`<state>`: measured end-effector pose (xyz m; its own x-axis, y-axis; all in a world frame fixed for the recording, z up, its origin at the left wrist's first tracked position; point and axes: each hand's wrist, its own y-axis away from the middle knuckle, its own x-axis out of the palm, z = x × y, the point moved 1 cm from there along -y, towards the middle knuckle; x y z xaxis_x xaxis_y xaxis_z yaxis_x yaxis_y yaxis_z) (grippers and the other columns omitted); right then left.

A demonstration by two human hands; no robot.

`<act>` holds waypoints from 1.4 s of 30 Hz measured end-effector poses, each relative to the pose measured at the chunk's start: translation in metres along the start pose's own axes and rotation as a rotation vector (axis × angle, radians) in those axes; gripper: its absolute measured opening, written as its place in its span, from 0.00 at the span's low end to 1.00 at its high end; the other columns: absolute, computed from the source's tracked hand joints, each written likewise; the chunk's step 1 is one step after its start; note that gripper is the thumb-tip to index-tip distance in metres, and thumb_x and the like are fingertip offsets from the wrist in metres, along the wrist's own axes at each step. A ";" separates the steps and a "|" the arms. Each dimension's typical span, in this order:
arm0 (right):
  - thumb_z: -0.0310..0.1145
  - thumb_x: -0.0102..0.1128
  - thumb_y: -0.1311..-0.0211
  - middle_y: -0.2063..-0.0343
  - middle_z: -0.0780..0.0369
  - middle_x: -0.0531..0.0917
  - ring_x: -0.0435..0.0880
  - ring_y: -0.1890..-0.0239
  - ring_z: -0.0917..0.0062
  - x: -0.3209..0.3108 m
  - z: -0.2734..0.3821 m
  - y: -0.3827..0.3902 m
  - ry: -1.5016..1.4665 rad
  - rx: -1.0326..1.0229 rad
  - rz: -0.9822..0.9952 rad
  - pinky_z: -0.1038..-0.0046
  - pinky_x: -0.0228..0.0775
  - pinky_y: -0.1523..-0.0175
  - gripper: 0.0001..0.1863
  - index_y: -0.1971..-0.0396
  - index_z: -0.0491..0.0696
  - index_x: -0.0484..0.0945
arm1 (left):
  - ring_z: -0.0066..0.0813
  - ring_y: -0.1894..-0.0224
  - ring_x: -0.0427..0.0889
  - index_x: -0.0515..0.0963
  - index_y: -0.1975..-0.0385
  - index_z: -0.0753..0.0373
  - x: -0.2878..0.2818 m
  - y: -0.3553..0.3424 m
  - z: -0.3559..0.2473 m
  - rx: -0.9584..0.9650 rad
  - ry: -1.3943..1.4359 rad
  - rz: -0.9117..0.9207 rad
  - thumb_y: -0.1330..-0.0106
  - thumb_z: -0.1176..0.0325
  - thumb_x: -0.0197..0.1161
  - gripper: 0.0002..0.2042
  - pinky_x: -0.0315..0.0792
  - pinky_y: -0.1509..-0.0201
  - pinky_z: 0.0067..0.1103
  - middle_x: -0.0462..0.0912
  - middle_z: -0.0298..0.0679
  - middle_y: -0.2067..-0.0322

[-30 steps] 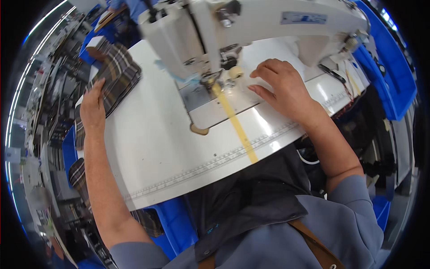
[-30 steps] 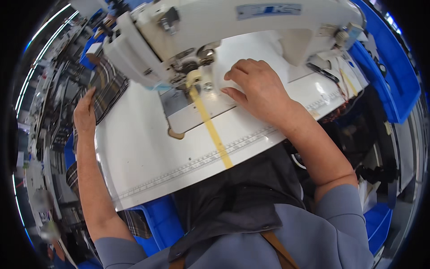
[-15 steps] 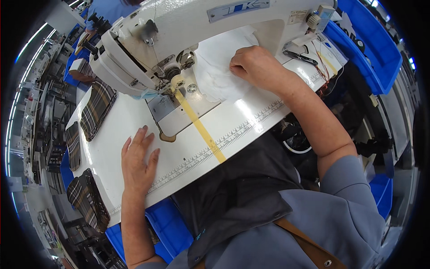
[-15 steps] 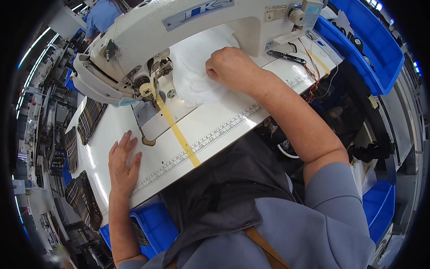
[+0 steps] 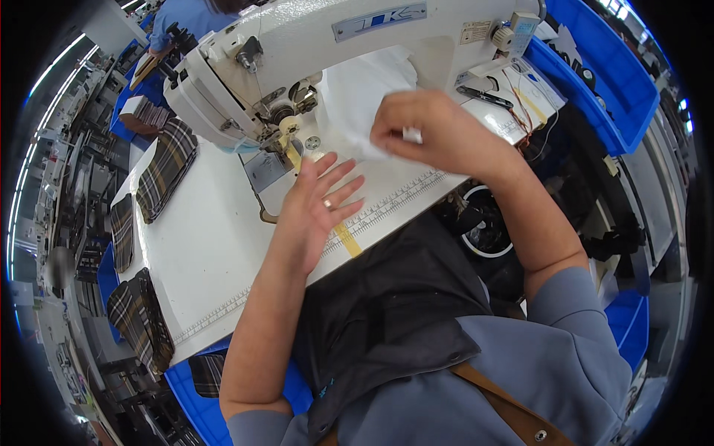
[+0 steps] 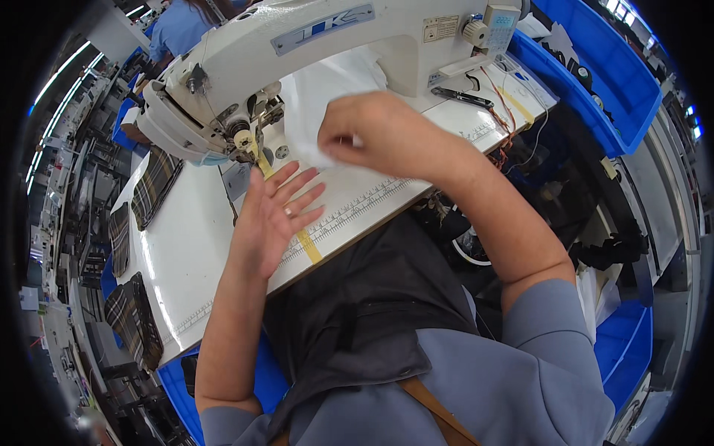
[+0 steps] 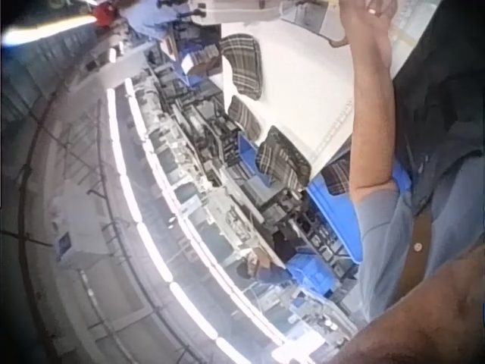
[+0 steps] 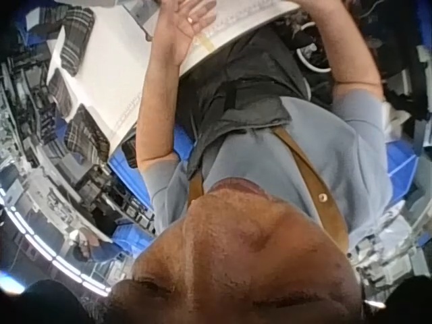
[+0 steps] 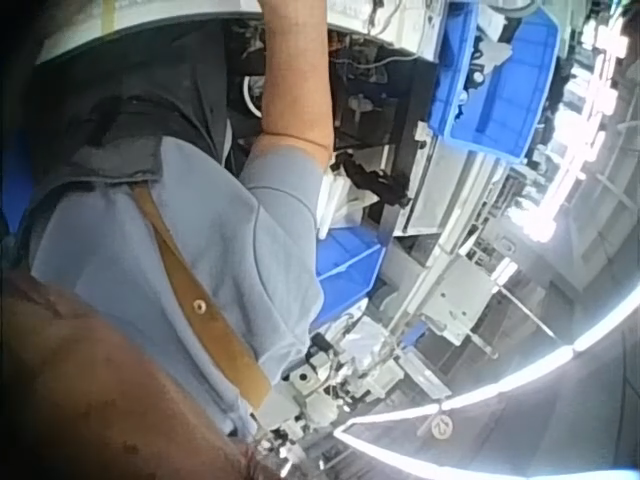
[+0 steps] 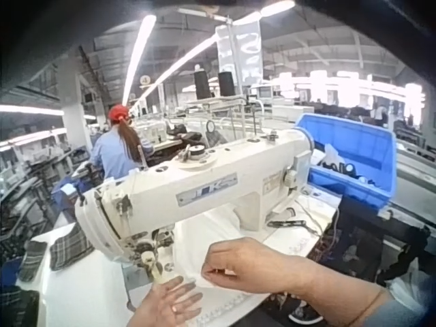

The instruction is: Sewing fabric patches onto a backing material using an industrial sewing machine.

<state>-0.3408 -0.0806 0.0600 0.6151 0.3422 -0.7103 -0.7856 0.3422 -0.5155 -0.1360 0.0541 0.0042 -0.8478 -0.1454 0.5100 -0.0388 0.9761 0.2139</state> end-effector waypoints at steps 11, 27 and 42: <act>0.31 0.71 0.35 0.57 0.61 0.84 0.83 0.50 0.69 0.044 0.015 0.042 -0.279 0.206 -0.249 0.69 0.75 0.46 0.07 0.61 0.48 0.82 | 0.33 0.42 0.81 0.67 0.36 0.67 0.006 0.026 0.010 0.190 -0.132 -0.082 0.34 0.81 0.62 0.25 0.77 0.38 0.31 0.79 0.44 0.42; 0.21 0.63 0.32 0.74 0.76 0.68 0.63 0.71 0.92 0.163 0.053 -0.032 -0.753 0.449 0.124 0.85 0.59 0.65 0.14 0.47 0.45 0.83 | 0.28 0.52 0.88 0.84 0.47 0.64 -0.203 0.230 -0.103 0.491 -1.280 -1.128 0.31 0.73 0.68 0.14 0.78 0.46 0.23 0.89 0.42 0.53; 0.23 0.64 0.31 0.74 0.75 0.71 0.67 0.73 0.93 0.165 0.054 -0.031 -0.720 0.521 0.149 0.86 0.62 0.66 0.15 0.46 0.44 0.82 | 0.38 0.61 0.91 0.91 0.69 0.61 -0.276 0.292 -0.161 -0.124 -1.674 -1.325 0.47 0.59 0.76 0.12 0.81 0.51 0.30 0.92 0.44 0.67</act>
<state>-0.2111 0.0127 -0.0155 0.5397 0.8202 -0.1895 -0.8385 0.5437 -0.0349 0.1714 0.3534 0.0599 0.0906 -0.2489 -0.9643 -0.8865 0.4210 -0.1919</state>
